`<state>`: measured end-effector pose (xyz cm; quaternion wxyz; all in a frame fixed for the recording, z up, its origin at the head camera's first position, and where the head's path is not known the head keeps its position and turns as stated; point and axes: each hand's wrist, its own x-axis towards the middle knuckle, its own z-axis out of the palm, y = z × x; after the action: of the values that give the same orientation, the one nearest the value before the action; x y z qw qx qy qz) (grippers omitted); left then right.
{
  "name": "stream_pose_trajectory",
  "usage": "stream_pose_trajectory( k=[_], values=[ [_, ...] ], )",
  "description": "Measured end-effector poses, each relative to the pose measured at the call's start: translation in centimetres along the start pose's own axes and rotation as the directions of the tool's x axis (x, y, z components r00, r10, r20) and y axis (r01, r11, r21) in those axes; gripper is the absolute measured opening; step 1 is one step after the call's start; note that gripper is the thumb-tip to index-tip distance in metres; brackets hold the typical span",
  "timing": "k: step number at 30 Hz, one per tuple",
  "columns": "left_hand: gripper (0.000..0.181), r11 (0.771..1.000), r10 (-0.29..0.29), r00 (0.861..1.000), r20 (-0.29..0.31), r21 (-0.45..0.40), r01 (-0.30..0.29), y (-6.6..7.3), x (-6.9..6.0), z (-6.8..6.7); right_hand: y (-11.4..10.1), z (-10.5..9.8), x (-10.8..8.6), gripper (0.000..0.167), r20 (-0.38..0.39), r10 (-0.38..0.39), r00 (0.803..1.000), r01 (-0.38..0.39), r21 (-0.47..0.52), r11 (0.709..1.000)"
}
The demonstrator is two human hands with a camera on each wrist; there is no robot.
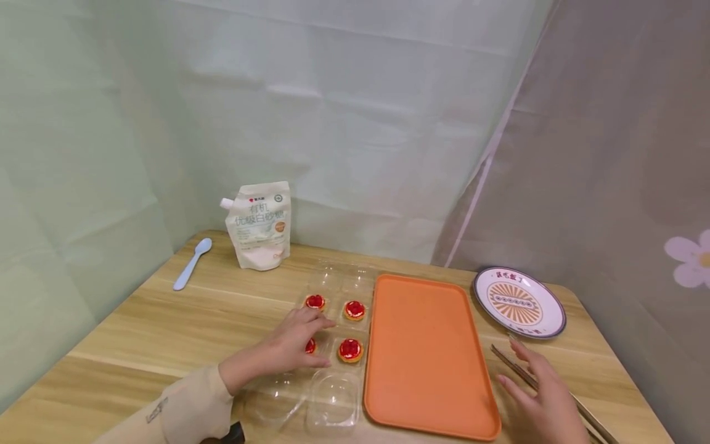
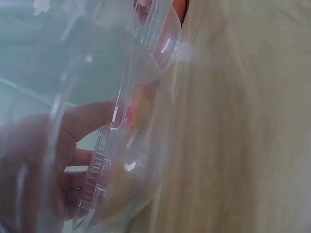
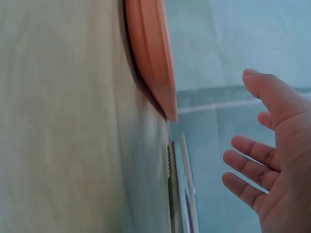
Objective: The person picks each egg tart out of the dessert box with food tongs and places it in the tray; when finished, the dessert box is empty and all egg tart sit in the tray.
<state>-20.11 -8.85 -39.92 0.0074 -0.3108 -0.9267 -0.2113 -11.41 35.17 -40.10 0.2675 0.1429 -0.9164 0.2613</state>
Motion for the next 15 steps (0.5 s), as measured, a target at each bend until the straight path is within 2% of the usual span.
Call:
stream_pose_trajectory(
  k=[8,15],
  values=[
    [0.071,1.000,0.002,1.000,-0.007,-0.031,-0.003,-0.2,0.0,0.3,2.2,-0.8,-0.7,0.061,0.007,0.112,0.994,-0.110,-0.108,0.988],
    [0.071,0.999,0.000,1.000,-0.004,-0.044,0.000,-0.4,0.2,0.5,4.1,-1.8,-1.8,0.056,0.047,0.223,0.974,-0.210,-0.199,0.957]
  ],
)
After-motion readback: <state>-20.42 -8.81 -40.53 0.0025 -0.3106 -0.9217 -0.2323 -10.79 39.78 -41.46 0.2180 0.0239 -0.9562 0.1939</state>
